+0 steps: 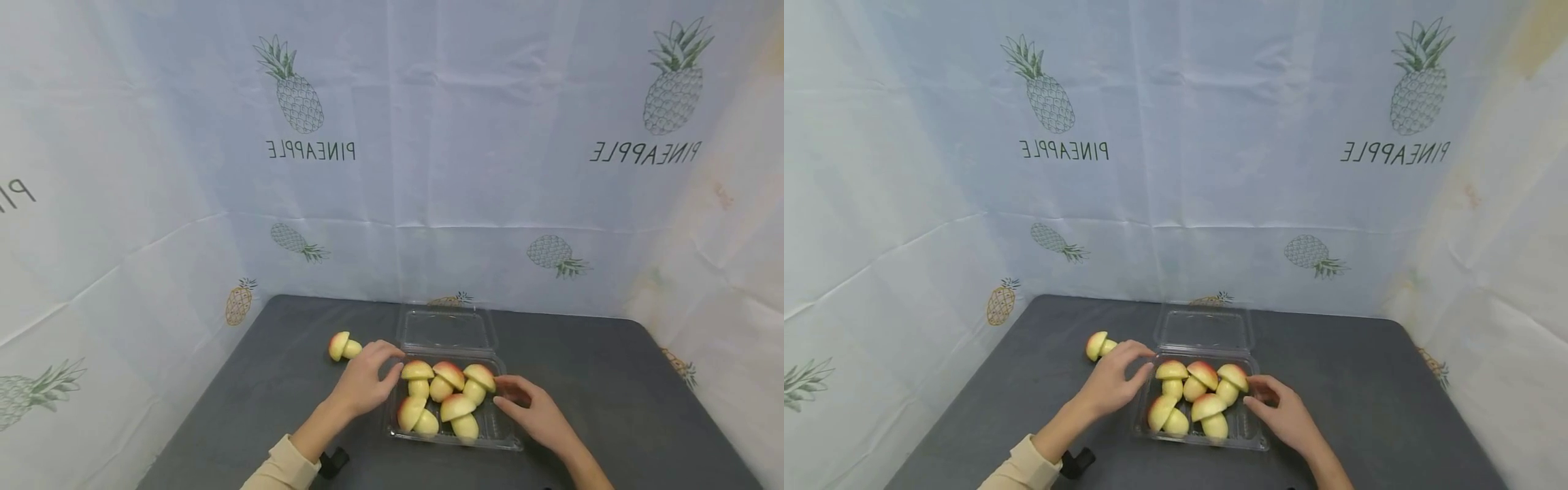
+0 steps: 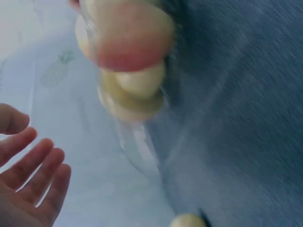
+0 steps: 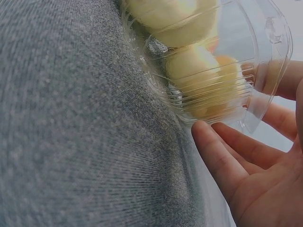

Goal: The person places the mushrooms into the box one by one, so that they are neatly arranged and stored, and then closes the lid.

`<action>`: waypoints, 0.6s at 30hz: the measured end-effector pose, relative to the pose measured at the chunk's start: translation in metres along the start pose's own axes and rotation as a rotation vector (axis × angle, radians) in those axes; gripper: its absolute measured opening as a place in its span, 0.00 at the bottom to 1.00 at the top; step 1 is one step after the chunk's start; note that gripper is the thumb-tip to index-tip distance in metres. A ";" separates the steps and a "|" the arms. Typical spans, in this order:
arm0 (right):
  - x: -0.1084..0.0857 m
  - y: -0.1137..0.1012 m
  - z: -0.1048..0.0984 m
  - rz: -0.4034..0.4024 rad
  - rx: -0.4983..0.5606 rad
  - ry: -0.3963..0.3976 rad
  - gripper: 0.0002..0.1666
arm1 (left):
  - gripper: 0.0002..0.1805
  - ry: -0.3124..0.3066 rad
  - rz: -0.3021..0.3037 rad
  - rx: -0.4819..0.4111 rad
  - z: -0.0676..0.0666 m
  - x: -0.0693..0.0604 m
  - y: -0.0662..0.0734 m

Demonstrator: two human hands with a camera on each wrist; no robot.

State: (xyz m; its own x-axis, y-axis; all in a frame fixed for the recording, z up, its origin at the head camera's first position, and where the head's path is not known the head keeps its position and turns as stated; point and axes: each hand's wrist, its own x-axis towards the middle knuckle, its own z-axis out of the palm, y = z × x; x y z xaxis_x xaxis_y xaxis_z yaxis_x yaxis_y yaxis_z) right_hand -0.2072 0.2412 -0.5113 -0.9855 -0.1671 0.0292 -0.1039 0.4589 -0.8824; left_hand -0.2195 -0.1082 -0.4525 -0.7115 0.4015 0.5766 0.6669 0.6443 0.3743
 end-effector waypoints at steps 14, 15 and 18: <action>-0.001 0.000 0.000 0.002 0.003 -0.003 0.27 | 0.06 0.167 -0.121 -0.017 -0.007 -0.010 -0.050; -0.001 0.000 0.000 0.003 0.002 -0.001 0.27 | 0.06 0.173 -0.122 0.002 -0.007 -0.011 -0.053; -0.001 -0.001 0.001 0.004 -0.001 0.002 0.26 | 0.06 0.189 -0.128 0.037 -0.007 -0.014 -0.063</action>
State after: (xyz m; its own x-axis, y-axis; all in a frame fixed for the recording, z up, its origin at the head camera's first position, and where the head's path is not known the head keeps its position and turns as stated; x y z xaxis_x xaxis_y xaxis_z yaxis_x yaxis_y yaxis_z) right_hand -0.2061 0.2406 -0.5111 -0.9862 -0.1633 0.0271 -0.1004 0.4602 -0.8821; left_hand -0.2496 -0.1590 -0.4791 -0.7335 0.1883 0.6531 0.5628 0.7069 0.4284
